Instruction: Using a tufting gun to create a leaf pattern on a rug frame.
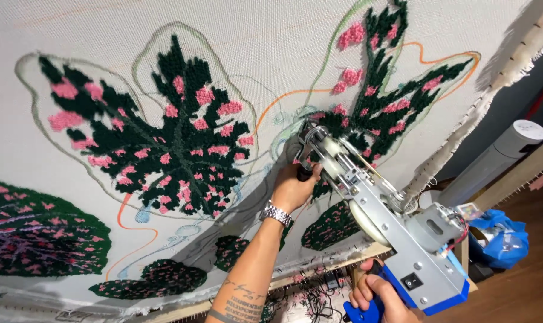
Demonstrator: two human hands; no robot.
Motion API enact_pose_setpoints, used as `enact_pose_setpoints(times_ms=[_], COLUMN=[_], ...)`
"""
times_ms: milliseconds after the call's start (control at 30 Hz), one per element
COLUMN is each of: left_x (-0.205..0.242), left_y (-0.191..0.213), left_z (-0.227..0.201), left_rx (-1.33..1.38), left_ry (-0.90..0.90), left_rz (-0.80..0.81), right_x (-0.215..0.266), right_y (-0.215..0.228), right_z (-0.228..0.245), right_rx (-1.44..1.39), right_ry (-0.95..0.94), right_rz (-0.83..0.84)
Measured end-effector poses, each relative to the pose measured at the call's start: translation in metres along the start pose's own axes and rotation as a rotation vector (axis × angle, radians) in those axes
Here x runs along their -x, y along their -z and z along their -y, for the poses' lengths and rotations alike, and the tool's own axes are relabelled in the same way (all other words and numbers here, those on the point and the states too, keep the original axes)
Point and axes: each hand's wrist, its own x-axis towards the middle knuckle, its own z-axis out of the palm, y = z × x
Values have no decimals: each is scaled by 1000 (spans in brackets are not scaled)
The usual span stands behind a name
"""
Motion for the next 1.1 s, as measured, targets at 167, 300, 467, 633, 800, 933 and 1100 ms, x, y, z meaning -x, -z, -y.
enact_pose_setpoints(times_ms=[167,300,467,633,800,933,1100], left_x=[1,-1,-3,-5,-9,-9,0], left_y=[-4,-8,-2,-2,-1,0,9], left_z=[-1,10,-6,-8,-15,-23,-52], left_rx=[59,115,103,120,112,90,179], left_ry=[-43,-94,-72,-83,-65,-46,62], left_rz=[-74,-73,-49,-40,-40,-26,39], right_x=[-1,-4,-7,-7,-1,1,3], right_y=[-6,7,6,3,-9,-14,-16], right_z=[0,-13,-9,-8,0,11,28], right_rx=[237,296,326,309,256,224,333], right_ry=[45,160,154,152,171,101,9], right_rz=[-172,-138,-196,-216,-219,-254,-240])
